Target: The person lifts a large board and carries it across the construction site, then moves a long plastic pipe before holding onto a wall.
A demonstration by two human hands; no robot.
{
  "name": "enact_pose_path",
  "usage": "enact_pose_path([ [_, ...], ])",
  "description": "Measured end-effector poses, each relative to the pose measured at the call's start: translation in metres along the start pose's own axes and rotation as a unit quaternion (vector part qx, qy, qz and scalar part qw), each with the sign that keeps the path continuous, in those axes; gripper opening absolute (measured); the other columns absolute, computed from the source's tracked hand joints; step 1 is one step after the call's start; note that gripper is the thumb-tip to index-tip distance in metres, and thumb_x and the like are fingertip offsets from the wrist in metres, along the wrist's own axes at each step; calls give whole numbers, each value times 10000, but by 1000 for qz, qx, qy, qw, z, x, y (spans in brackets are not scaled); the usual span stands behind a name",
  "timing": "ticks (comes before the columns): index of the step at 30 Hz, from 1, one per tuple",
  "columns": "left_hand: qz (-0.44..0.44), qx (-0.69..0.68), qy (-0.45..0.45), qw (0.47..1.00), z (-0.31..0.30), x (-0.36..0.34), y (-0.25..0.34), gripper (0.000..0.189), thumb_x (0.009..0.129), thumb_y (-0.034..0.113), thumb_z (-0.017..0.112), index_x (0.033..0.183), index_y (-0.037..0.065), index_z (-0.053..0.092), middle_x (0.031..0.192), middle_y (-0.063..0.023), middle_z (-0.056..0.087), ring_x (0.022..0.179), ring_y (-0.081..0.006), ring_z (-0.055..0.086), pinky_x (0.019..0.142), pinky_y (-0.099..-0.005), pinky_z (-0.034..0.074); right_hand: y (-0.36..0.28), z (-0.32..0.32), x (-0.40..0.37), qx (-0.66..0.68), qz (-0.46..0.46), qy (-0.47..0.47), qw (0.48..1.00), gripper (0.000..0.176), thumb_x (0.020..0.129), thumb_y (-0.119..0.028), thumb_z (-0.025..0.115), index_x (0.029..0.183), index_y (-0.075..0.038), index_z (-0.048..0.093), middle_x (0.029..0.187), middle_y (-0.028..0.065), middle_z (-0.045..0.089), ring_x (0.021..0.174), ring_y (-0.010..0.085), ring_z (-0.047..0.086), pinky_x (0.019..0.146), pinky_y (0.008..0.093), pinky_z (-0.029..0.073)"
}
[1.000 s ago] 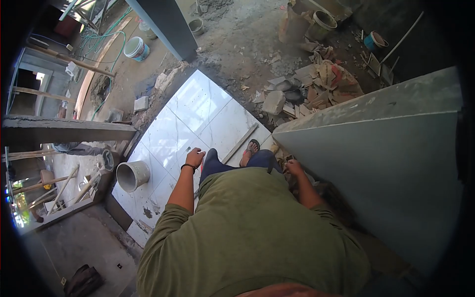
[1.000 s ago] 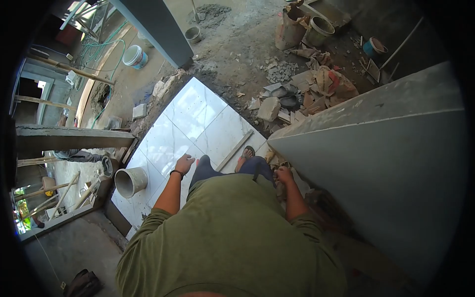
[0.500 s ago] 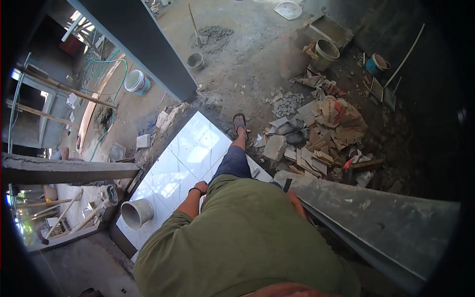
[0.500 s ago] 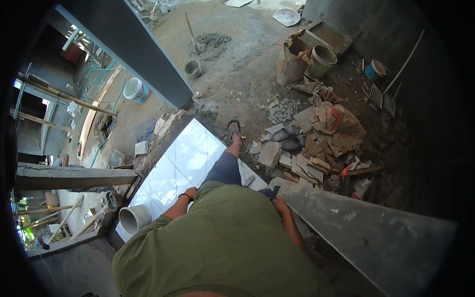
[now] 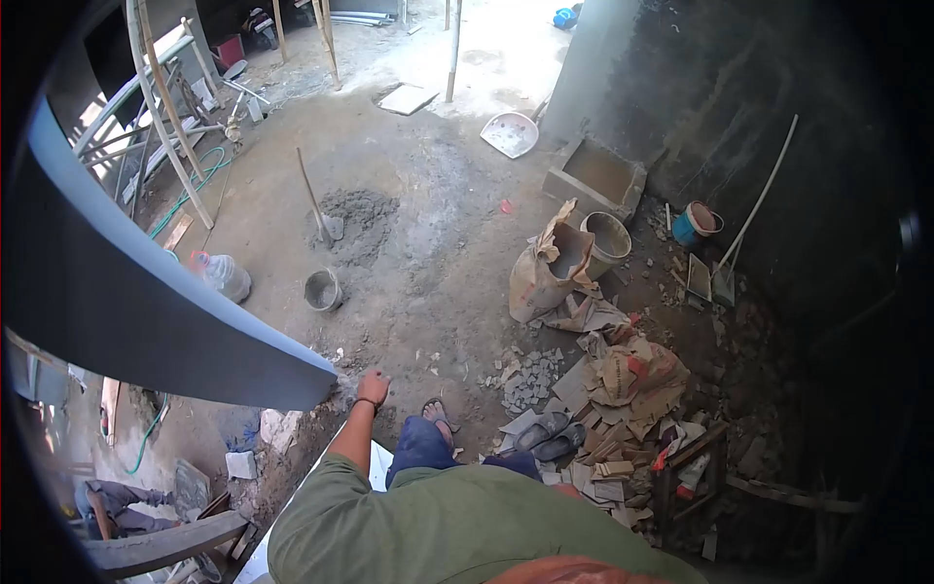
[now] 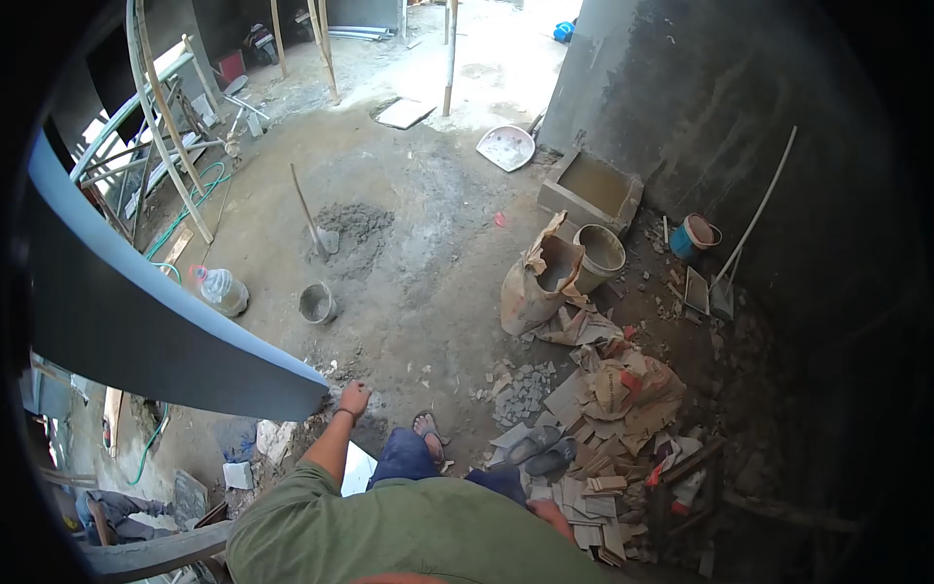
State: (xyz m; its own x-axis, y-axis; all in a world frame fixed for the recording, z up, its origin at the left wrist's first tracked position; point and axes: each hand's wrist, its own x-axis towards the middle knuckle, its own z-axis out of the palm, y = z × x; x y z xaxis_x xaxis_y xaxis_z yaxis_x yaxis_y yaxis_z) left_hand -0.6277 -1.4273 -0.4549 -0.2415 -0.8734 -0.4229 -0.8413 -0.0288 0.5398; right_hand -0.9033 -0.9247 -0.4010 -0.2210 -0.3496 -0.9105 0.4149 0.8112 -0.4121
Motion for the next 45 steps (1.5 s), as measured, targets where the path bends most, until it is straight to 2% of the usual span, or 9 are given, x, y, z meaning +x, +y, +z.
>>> enact_pose_path([
  [6,84,-294,14,952,-60,50,109,433,795,316,588,1106,17,550,959,-171,620,877,-276,596,786,-339,455,-164,23,81,-55,-32,-10,998,245,788,-320,573,941,-130,600,845,30,592,716,171,546,631,349,452],
  [14,-146,29,-292,945,-13,-27,-51,580,735,541,570,916,-3,652,1006,-230,607,977,-348,570,845,-393,439,-354,31,201,-422,-138,-27,896,225,764,-264,577,813,-61,661,688,67,619,654,191,570,606,334,451],
  [17,-324,24,-124,938,-30,-75,-104,540,776,472,552,853,-56,636,922,-242,623,898,-354,599,792,-433,452,-432,38,236,-453,-139,-25,880,233,733,-274,595,781,-54,658,698,95,625,655,217,579,620,344,454],
  [21,-547,-375,87,743,-38,-96,-109,325,810,339,522,691,40,562,500,-60,460,387,-232,442,367,-378,295,-526,31,292,-573,-230,-24,786,273,694,-303,613,773,-45,656,750,137,631,691,273,590,651,363,462],
  [25,-489,-279,17,827,-7,-7,-67,292,790,282,545,759,-2,607,576,-119,557,492,-303,532,465,-468,402,-621,29,319,-581,-290,11,760,277,684,-298,608,784,-45,658,793,161,635,750,318,595,683,376,465],
  [27,-153,67,-54,984,-9,58,-17,255,760,236,571,842,0,623,751,-188,632,698,-349,601,640,-438,464,-652,27,342,-564,-289,59,772,274,682,-294,604,784,-46,659,805,169,635,771,320,600,694,376,465],
  [32,-199,2,83,977,-79,133,81,206,762,128,548,933,42,626,920,-194,631,820,-339,609,714,-382,472,-704,39,362,-496,-273,83,820,273,691,-282,606,805,-39,659,839,184,633,807,317,608,727,375,467],
  [35,-422,-376,55,823,-108,161,55,209,752,161,573,902,24,623,887,-183,639,801,-323,610,731,-369,470,-699,53,367,-492,-264,87,825,286,692,-287,621,832,-41,662,862,189,633,831,315,609,742,372,467],
  [45,-262,-286,47,920,-147,238,1,267,771,215,596,930,1,597,754,-115,596,594,-175,574,516,-305,466,-682,113,345,-623,-180,54,759,313,696,-327,634,862,-65,673,905,154,642,868,326,602,775,387,464],
])
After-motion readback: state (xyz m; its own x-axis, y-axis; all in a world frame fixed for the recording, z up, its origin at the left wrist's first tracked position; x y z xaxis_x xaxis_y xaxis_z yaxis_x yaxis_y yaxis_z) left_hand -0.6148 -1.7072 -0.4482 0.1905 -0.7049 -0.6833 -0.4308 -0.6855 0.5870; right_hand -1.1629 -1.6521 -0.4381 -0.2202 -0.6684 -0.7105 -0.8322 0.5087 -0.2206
